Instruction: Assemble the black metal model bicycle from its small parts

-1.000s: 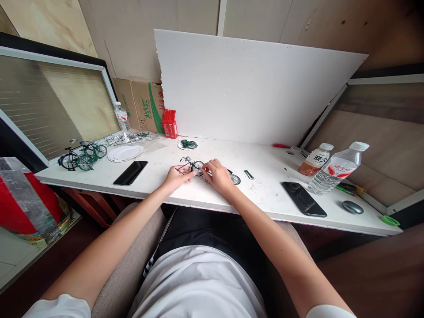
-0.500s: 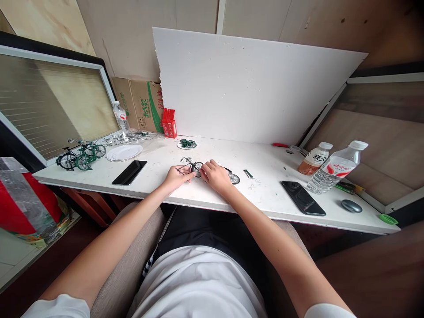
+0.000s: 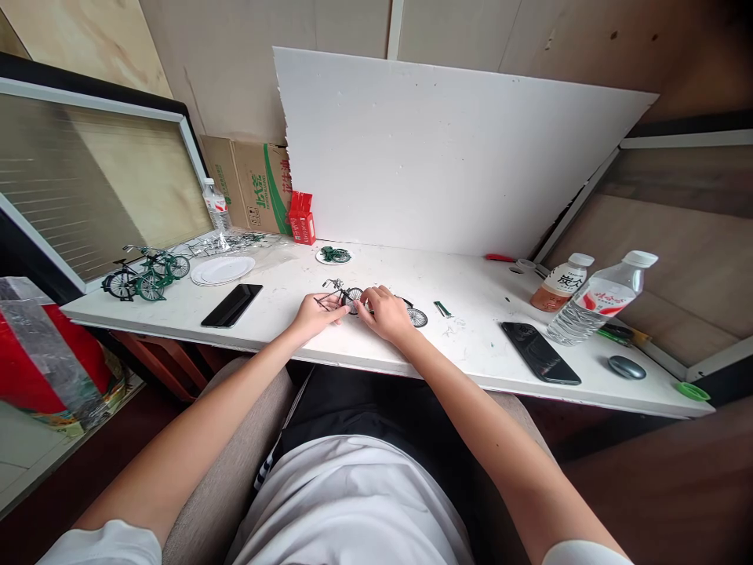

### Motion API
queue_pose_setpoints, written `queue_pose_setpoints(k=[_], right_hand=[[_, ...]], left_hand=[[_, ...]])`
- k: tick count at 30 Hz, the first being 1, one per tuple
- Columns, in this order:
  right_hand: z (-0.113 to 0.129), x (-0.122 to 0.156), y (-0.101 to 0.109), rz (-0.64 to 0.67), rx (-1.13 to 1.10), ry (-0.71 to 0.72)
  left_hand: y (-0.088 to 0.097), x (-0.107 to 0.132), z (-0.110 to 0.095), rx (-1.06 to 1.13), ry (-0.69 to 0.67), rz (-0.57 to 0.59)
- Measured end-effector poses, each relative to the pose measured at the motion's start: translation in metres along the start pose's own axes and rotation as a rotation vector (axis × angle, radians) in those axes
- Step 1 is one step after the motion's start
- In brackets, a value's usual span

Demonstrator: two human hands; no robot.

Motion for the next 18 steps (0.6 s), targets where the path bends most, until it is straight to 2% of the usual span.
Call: queue_pose_setpoints(k=[9, 13, 18], right_hand=[[-0.0017, -0.0015, -0.0049, -0.022, 0.041, 0.044], [-0.0018, -0.0018, -0.0052, 0.012, 0.052, 0.031], [0.0003, 0.0001, 0.0017, 0.001, -0.028, -0.01]], left_hand=[[-0.0002, -0.0024, 0.0056, -0.006, -0.009, 0.018], [0.0009, -0.0035, 0.0083, -0.029, -0.015, 0.047], [0.0029, -0.0039, 0.0069, -0.013, 0.017, -0.011]])
Point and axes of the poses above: each hand's wrist, its own x-axis away from the middle knuckle, its own y-axis out of the back of the hand, z = x × y, the point moved 2 cm from there along -x, towards the middle knuckle, and after that the axes turned 1 degree about -z, right-handed, at the moved point
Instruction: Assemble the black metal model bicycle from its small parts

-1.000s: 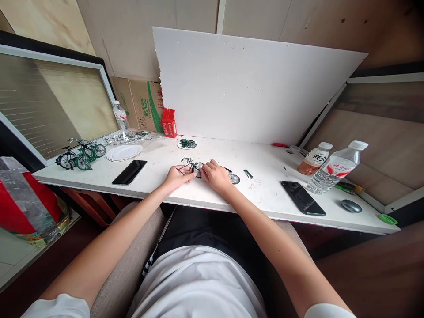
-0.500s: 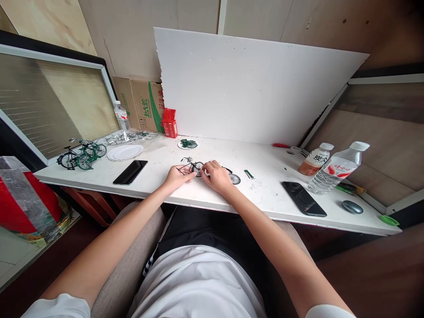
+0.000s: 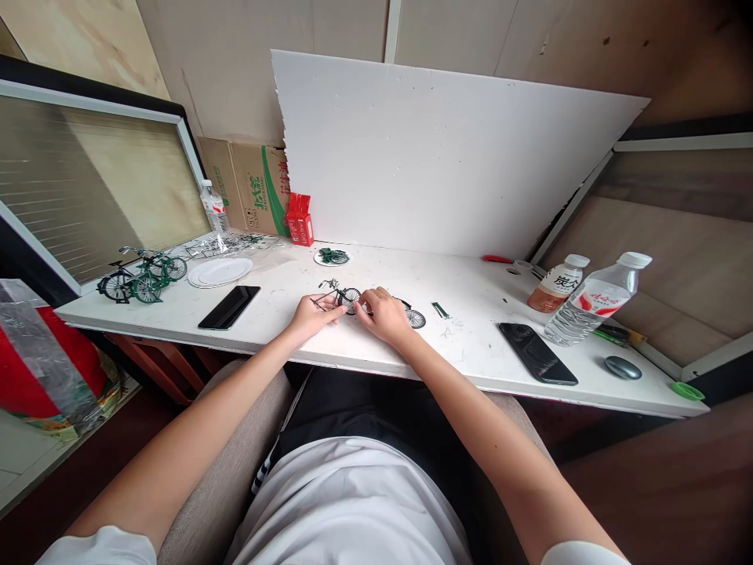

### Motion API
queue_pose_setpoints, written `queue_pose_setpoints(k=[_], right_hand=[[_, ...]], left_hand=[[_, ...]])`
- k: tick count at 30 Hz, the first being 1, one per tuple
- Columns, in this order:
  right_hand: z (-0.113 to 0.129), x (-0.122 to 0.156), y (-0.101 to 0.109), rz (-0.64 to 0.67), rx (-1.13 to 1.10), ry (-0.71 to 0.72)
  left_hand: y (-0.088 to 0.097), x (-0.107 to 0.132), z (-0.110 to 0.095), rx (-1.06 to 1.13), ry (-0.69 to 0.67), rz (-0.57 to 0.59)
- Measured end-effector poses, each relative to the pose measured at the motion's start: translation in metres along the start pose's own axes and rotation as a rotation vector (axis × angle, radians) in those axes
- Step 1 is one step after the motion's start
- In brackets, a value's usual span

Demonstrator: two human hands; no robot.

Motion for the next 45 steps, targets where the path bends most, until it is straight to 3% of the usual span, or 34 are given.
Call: queue_pose_setpoints(k=[5, 13, 20, 30, 39, 45], right_hand=[[-0.001, 0.0, -0.003, -0.018, -0.035, 0.034], [-0.005, -0.002, -0.014, -0.013, 0.087, -0.007], [-0.002, -0.002, -0.009, 0.029, 0.145, -0.063], [-0.001, 0.0, -0.003, 0.008, 0.029, -0.07], [-0.002, -0.002, -0.005, 0.033, 0.033, 0.022], [-0.003, -0.001, -0.003, 0.029, 0.003, -0.03]], left_hand=[[-0.001, 0.001, -0.001, 0.002, -0.008, 0.012], [-0.002, 0.002, 0.0, -0.019, -0.014, 0.031], [-0.006, 0.007, -0.01, -0.033, -0.02, 0.055], [-0.003, 0.003, -0.005, -0.011, -0.008, 0.017], [-0.004, 0.004, -0.004, -0.025, -0.021, 0.038], [-0.004, 0.003, -0.002, -0.024, -0.021, 0.033]])
Point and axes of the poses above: each hand's wrist, its own x-axis away from the middle knuckle, its own y-axis out of the back of the hand, z = x × y, the point moved 2 cm from there along -x, towards the middle knuckle, and after that the axes turned 1 degree about -z, right-handed, at the moved point
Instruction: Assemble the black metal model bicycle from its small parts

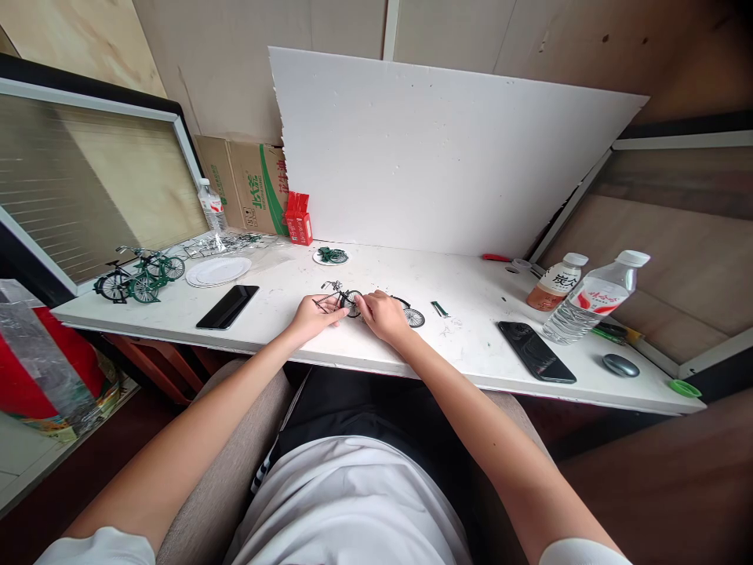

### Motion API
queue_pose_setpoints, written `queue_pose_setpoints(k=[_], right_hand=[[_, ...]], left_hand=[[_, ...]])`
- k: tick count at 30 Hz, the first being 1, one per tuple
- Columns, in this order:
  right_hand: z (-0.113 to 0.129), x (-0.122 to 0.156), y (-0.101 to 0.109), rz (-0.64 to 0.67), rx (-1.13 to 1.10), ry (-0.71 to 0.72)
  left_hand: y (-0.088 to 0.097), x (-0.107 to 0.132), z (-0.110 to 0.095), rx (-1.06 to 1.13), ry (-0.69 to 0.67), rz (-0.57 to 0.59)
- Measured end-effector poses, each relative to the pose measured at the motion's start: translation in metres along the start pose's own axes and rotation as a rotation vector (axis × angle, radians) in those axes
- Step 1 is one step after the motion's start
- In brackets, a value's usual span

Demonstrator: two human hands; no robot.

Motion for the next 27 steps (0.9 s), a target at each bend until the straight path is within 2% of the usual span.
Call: queue_pose_setpoints(k=[7, 15, 20, 23, 27], right_hand=[[0.004, 0.002, 0.008, -0.03, -0.112, 0.001], [0.0, 0.0, 0.002, -0.016, -0.043, -0.007], [-0.003, 0.0, 0.001, -0.038, -0.05, -0.103], [-0.009, -0.001, 0.0, -0.081, -0.139, -0.18], [-0.02, -0.003, -0.006, -0.087, -0.408, -0.208]], left_hand=[[0.003, -0.001, 0.001, 0.015, -0.006, -0.013], [0.001, -0.001, 0.001, 0.013, -0.004, -0.003], [0.002, 0.0, 0.0, 0.016, -0.011, -0.014], [0.002, 0.001, -0.003, 0.023, -0.028, 0.003], [0.002, 0.001, -0.006, 0.041, -0.037, -0.001]])
Point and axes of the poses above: each hand's wrist, its own x-axis away from the middle knuckle, its own y-axis out of the back of the hand, z = x × y, the point moved 2 cm from there along -x, towards the middle knuckle, and after that the axes turned 1 degree about -z, right-handed, at the moved point
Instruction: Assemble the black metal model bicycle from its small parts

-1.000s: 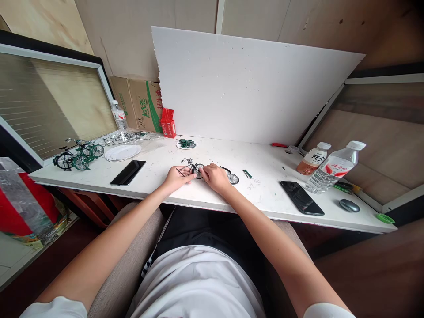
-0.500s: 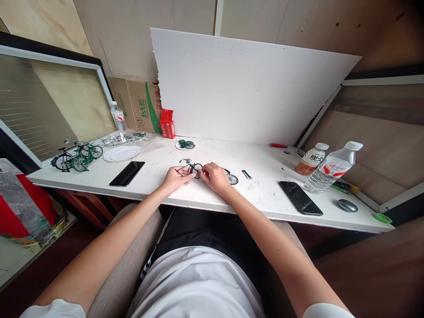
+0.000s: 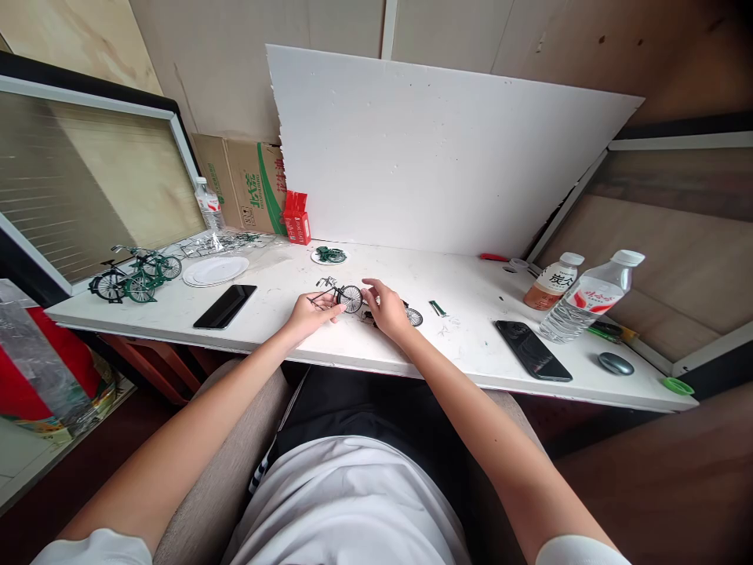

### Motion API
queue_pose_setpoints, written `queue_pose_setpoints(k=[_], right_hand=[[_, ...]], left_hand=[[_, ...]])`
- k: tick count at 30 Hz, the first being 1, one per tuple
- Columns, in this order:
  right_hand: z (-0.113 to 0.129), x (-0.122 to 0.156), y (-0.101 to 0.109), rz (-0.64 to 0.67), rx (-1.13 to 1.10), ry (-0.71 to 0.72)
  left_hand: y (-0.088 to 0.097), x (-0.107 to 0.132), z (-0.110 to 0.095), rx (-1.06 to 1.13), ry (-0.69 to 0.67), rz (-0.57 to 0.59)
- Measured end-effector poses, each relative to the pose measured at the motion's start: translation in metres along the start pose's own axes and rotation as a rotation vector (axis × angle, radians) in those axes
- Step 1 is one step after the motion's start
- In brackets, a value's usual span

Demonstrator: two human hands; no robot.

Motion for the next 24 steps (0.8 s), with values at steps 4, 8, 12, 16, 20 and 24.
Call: queue_pose_setpoints(k=[4, 8, 12, 16, 20, 24], right_hand=[[-0.0106, -0.0038, -0.0039, 0.023, -0.215, 0.009], [-0.0119, -0.0053, -0.0045, 0.006, -0.266, 0.024], [-0.0089, -0.0048, -0.0026, -0.026, -0.264, 0.043], [-0.0063, -0.0043, -0.0012, -0.029, -0.25, 0.057], [-0.0058, -0.004, -0.0014, -0.023, -0.24, 0.055], [-0.0071, -0.0036, -0.0027, -0.007, -0.216, 0.06]], left_hand=[[-0.0001, -0.0003, -0.0005, 0.014, -0.009, 0.011], [0.0001, -0.0007, 0.0013, 0.012, -0.007, 0.024], [0.0009, -0.0019, 0.0054, 0.022, -0.014, 0.035], [0.0015, -0.0026, 0.007, 0.029, -0.011, 0.04], [0.0006, -0.0014, 0.0031, 0.044, 0.002, 0.03], [-0.0009, 0.0001, -0.0007, 0.038, 0.017, 0.02]])
Point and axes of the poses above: each hand's wrist, its own x-axis away from the middle knuckle, its own y-axis out of the back of the hand, z = x × y, the point moved 2 cm from there along -x, towards the middle knuckle, and after that the axes turned 1 degree about -z, right-handed, at the moved point
